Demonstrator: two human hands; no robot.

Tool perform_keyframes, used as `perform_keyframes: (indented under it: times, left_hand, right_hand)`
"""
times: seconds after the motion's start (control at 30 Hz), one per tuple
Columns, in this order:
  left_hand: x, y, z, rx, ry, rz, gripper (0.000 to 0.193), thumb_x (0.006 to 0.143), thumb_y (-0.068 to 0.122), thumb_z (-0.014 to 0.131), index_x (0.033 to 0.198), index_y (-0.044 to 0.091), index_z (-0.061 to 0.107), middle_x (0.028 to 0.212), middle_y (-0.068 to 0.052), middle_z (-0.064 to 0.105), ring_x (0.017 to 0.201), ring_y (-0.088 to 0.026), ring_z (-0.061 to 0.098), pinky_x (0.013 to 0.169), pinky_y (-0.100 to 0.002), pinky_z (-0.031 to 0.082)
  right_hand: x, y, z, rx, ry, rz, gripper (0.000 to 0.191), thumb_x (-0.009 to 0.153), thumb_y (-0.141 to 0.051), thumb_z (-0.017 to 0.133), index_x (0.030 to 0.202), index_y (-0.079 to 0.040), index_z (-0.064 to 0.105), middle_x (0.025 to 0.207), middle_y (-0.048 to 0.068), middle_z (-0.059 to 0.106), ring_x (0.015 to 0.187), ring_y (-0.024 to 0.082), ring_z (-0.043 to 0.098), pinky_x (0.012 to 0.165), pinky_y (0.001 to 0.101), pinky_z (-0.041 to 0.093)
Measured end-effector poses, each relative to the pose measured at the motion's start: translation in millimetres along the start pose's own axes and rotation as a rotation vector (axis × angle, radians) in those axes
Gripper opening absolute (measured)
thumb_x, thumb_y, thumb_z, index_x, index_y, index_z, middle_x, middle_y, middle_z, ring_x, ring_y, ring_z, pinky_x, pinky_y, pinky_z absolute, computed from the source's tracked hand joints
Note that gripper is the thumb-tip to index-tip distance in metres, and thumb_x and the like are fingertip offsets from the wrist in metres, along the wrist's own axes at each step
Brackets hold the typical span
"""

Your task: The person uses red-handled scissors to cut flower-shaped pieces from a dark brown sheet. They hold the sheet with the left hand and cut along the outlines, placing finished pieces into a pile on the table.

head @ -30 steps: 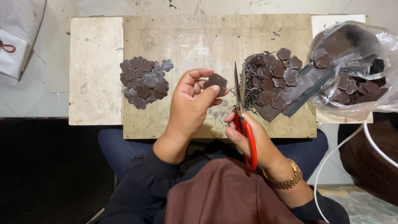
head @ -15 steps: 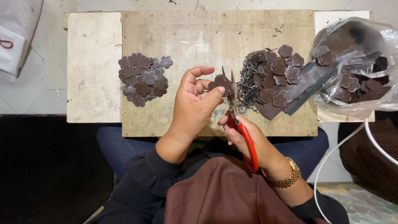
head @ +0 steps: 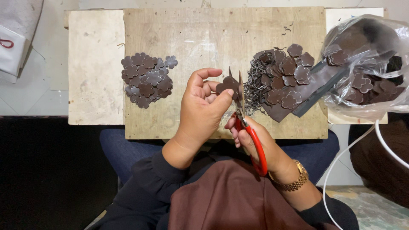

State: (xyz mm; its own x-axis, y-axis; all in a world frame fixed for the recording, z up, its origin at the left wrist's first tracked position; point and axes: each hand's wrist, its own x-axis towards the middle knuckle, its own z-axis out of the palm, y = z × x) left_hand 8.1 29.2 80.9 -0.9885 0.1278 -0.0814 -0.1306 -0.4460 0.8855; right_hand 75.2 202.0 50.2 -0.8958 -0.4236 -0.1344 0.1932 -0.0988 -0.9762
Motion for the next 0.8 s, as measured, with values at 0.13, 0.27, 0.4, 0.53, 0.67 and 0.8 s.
perform_keyframes:
  times: [0.13,0.27,0.4,0.53,0.67,0.8]
  left_hand:
    - [1,-2,0,0.01,-0.006,-0.003,0.043,0.095,-0.005,0.065,0.133,-0.002,0.046,0.1,-0.009,0.067,0.087,-0.008,0.067,0.074,-0.022,0.055]
    - [1,-3,0,-0.014,-0.006,-0.008,0.043,0.095,-0.005,0.065,0.133,-0.002,0.046,0.101,-0.009,0.067,0.087,-0.009,0.067,0.076,-0.022,0.055]
    - [1,-5,-2,-0.023,-0.009,-0.007,0.043,0.095,-0.006,0.065,0.133,-0.002,0.045,0.102,-0.009,0.067,0.089,-0.009,0.068,0.078,-0.022,0.056]
    - [2,-7,-2,-0.035,-0.001,-0.012,0.044,0.095,-0.006,0.065,0.133,-0.002,0.045,0.101,-0.01,0.068,0.088,-0.01,0.068,0.077,-0.023,0.056]
    - [2,-8,-2,-0.054,-0.016,-0.015,0.047,0.094,-0.005,0.065,0.135,0.0,0.044,0.101,-0.008,0.068,0.088,-0.009,0.067,0.078,-0.024,0.058]
    - [3,-9,-2,-0.055,-0.012,-0.03,0.047,0.094,-0.004,0.066,0.136,0.0,0.044,0.096,-0.007,0.066,0.085,-0.009,0.066,0.076,-0.024,0.058]
  right_hand:
    - [1,1,-1,-0.008,0.013,0.018,0.056,0.103,-0.055,0.051,0.123,-0.003,0.054,0.094,-0.002,0.052,0.081,0.007,0.047,0.073,0.0216,0.045]
    - [1,3,0,0.043,0.025,0.048,0.052,0.103,-0.054,0.05,0.117,-0.003,0.055,0.091,-0.001,0.051,0.078,0.008,0.046,0.071,0.0221,0.045]
    - [1,5,1,0.099,0.034,0.049,0.05,0.103,-0.054,0.051,0.11,-0.004,0.053,0.088,-0.001,0.048,0.074,0.008,0.043,0.067,0.0224,0.042]
    - [-1,7,2,0.132,0.02,0.02,0.049,0.105,-0.054,0.051,0.106,-0.005,0.052,0.086,-0.002,0.044,0.074,0.008,0.039,0.066,0.023,0.039]
    - [2,11,5,0.206,0.01,-0.003,0.047,0.105,-0.053,0.051,0.105,-0.006,0.05,0.085,-0.002,0.043,0.073,0.008,0.038,0.065,0.0235,0.037]
    - [3,9,5,0.243,0.018,0.024,0.047,0.106,-0.052,0.05,0.106,-0.005,0.051,0.086,-0.001,0.044,0.074,0.009,0.039,0.066,0.0237,0.039]
